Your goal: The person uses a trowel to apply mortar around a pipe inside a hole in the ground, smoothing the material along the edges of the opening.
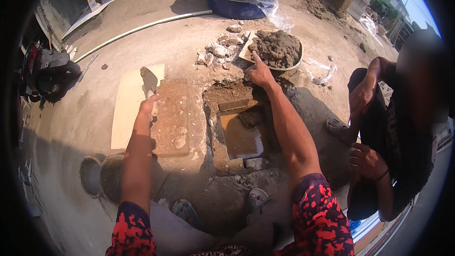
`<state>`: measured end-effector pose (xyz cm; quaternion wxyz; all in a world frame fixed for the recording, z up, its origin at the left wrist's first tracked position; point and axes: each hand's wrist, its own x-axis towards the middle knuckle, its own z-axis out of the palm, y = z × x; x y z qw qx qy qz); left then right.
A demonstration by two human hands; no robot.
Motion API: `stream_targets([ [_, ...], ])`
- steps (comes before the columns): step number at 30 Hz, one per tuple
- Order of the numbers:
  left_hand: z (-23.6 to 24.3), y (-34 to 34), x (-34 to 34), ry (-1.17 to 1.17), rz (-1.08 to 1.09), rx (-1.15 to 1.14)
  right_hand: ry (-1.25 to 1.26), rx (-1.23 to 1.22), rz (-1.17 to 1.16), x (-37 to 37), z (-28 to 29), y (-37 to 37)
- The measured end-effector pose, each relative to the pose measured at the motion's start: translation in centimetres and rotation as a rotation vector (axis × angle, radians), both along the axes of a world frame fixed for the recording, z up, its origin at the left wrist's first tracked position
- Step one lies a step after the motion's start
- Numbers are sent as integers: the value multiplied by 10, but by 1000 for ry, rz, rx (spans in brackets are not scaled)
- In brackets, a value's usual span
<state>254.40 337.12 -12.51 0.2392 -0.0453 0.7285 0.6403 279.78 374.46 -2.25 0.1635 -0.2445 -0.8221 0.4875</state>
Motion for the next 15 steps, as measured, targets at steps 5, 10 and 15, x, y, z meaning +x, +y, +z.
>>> stream_targets([
  [5, -20, 10, -4, -72, -39, -63, -222, 418, -75, 57, -74, 55],
  [10, -32, -13, -24, -17, -56, 1, -747, 427, 133, 73, -91, 33],
  [15, -30, 2, -25, 25, -91, -75, -425, 458, -23, 74, -77, 38],
])
